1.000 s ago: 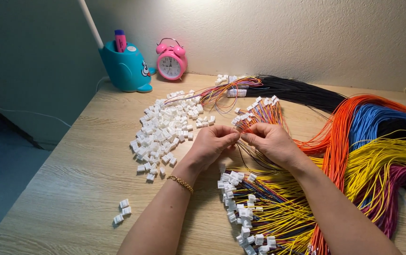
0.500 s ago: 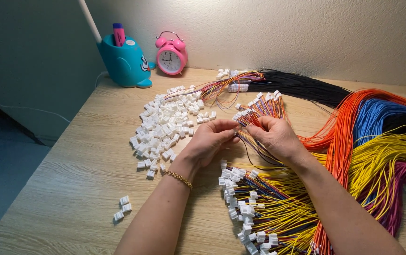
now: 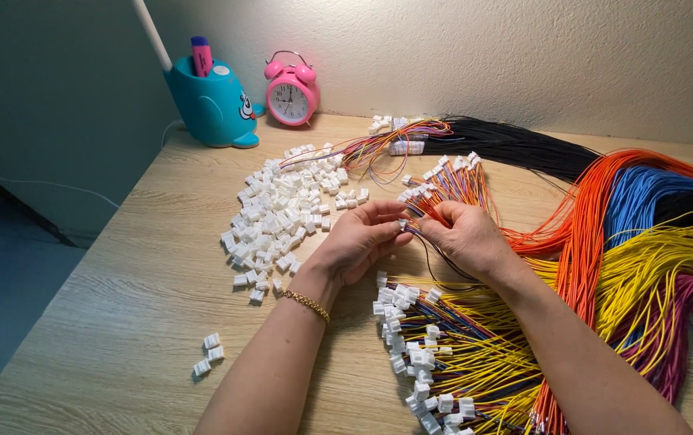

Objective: The person assembles wire harnesses by inserting the ends of multi-colored wires into small white plastic connectors. They repeatedly pick up a connector and a wire, align them, and press them together. The completed harnesses are placed on the table alongside the pile of loose connectors.

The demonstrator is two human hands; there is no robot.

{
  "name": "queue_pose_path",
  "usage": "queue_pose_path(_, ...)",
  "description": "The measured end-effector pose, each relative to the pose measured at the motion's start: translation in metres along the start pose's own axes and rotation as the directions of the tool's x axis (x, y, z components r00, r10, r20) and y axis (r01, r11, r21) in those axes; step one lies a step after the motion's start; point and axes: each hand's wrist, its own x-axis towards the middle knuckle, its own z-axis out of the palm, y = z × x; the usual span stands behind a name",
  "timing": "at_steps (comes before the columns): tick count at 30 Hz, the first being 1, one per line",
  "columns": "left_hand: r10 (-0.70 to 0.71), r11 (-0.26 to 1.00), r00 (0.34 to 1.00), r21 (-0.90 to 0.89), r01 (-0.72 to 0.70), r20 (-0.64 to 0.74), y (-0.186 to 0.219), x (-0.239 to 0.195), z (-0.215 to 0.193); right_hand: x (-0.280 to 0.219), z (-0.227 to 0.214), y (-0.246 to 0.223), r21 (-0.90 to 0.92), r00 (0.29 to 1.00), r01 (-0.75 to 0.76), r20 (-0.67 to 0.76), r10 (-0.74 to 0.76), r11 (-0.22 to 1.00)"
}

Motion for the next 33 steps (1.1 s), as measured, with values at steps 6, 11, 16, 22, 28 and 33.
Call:
queue_pose_path(6,0.007,1.0,1.0,-0.007,-0.007,0.007,0.003,-0.003,0.003,0.006,0.003,0.007,-0.03,1.0,-0.01,0.004,0.011,0.999)
queue_pose_path(11,0.006,1.0,1.0,-0.003,-0.006,-0.01,0.0,-0.001,0.001,0.003,0.002,0.003,-0.083,1.0,-0.019,0.007,0.02,0.996)
queue_pose_path(16,0.014,1.0,1.0,0.006,-0.014,-0.016,0.001,-0.002,0.004,0.004,0.002,0.003,-0.14,0.999,-0.037,0.006,0.038,0.989)
queue_pose_path(22,0.018,0.999,0.999,0.039,-0.016,-0.031,-0.003,0.003,0.004,-0.005,-0.003,-0.012,-0.177,0.999,-0.045,0.003,0.046,0.983)
queue_pose_path(28,0.022,0.999,0.999,0.037,-0.021,-0.034,-0.007,0.006,0.003,-0.01,-0.003,-0.019,-0.174,1.0,-0.024,0.013,0.027,0.984)
queue_pose_path(33,0.068,0.991,0.996,0.117,-0.061,-0.059,-0.004,0.002,0.01,-0.007,-0.005,-0.011,-0.135,0.996,0.079,0.05,-0.073,0.988)
